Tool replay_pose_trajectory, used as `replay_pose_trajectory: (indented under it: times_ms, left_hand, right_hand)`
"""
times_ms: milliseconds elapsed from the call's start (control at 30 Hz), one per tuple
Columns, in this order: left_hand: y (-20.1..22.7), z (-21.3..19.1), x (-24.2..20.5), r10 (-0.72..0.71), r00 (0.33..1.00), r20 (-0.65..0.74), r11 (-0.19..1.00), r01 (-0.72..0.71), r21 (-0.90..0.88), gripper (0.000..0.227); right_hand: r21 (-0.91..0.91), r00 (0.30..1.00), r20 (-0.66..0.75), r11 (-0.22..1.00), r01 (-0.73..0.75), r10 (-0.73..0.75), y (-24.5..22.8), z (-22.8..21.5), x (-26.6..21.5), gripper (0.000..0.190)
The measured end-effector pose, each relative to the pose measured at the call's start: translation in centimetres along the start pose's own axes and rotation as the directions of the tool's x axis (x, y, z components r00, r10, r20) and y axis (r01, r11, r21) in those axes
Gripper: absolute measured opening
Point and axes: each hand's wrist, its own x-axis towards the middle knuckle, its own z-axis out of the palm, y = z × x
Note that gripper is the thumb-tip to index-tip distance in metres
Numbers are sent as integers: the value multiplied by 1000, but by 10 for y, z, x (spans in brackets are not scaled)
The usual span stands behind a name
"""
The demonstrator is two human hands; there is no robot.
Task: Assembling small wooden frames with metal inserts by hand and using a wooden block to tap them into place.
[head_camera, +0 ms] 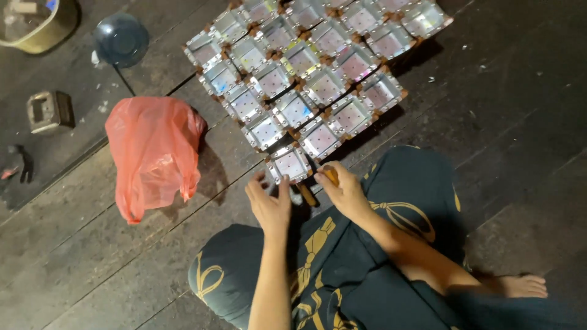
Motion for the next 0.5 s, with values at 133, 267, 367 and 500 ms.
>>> replay_pose_trajectory:
  times_ms: [133, 267, 367, 500]
  left_hand:
    - [-28, 10, 27, -265, 908, 326, 936, 161, 312, 66]
    - [-23, 5, 28, -287, 903, 319, 905, 147, 398, 53]
    - [-3, -19, 24, -305, 902, 307, 906, 176, 384, 53]
    - [-16, -52, 19, -398, 891, 217, 873, 295, 389, 55]
  right_hand:
    - [-224, 998, 6, 973, 57, -57, 21, 2, -3, 12]
    - [-198, 997, 8, 977, 75, -75, 27, 5, -2, 14]
    - [-190, 998, 17, 980, 63, -60, 24, 4, 1, 15]
    - [-235, 997, 58, 970, 66, -53, 31, 5, -2, 17]
